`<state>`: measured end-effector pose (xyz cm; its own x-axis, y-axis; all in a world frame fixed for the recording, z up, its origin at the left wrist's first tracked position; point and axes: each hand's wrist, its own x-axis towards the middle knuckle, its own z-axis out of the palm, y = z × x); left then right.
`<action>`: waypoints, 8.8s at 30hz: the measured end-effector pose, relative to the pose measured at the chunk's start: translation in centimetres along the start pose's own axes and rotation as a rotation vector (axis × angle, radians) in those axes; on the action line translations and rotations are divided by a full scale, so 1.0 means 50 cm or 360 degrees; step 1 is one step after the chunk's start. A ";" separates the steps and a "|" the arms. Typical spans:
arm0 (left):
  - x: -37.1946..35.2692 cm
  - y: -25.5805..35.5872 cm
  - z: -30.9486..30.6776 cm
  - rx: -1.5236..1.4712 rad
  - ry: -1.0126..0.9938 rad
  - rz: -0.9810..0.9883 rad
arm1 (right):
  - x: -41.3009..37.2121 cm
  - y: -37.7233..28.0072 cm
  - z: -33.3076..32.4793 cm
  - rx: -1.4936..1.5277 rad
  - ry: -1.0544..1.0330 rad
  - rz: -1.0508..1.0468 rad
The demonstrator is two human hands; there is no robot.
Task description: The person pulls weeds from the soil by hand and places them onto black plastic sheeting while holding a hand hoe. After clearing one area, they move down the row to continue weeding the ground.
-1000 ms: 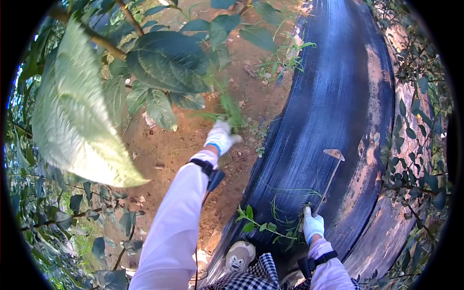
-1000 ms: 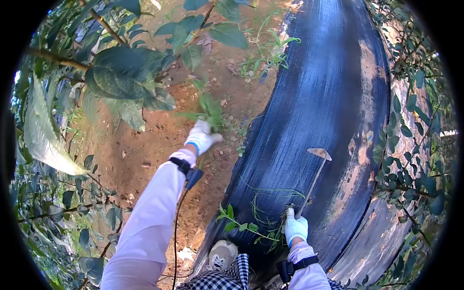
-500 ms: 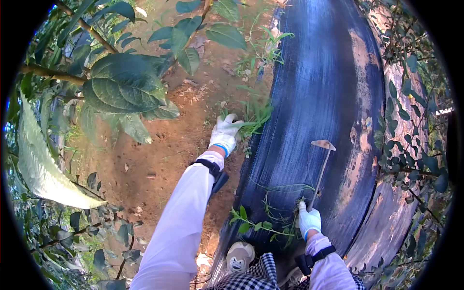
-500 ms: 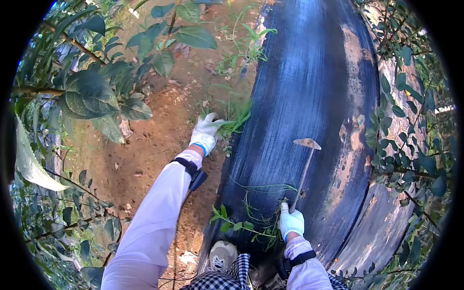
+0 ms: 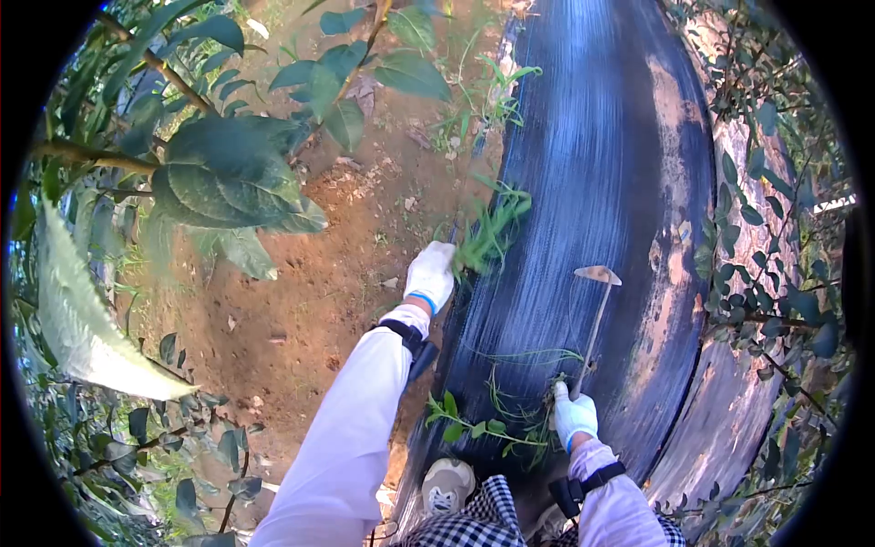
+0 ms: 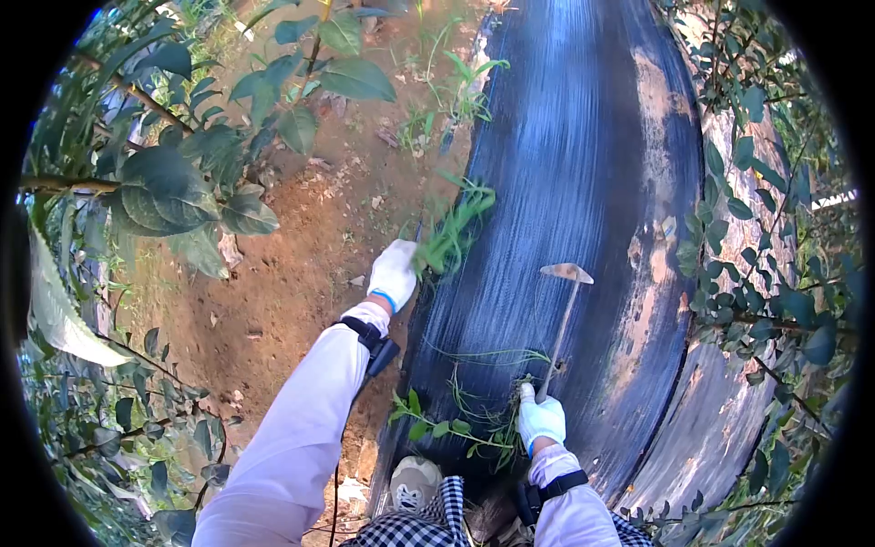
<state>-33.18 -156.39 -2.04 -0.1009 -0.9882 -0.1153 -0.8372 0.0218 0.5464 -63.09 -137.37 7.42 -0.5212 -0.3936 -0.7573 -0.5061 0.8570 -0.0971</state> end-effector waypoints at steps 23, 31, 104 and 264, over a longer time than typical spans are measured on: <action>-0.004 -0.138 -0.161 0.0343 0.0274 -0.0398 | 0.023 0.022 0.018 0.0124 0.0026 -0.0005; 0.001 -0.218 -0.204 -0.0605 0.0674 -0.0609 | -0.007 -0.003 0.002 0.0139 0.0012 -0.0012; 0.312 0.002 -0.103 0.0324 0.0153 0.0053 | -0.014 -0.015 -0.014 -0.0044 -0.0095 0.0117; 0.384 0.039 -0.125 -0.0173 0.0371 -0.0924 | 0.462 -0.667 -0.431 0.0754 -0.0362 -0.0074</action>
<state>-33.41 -176.28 1.99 0.4832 -0.8416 -0.2411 -0.6597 -0.5311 0.5317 -73.06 -182.19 7.08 -0.3166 -0.3980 -0.8610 -0.1318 0.9174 -0.3756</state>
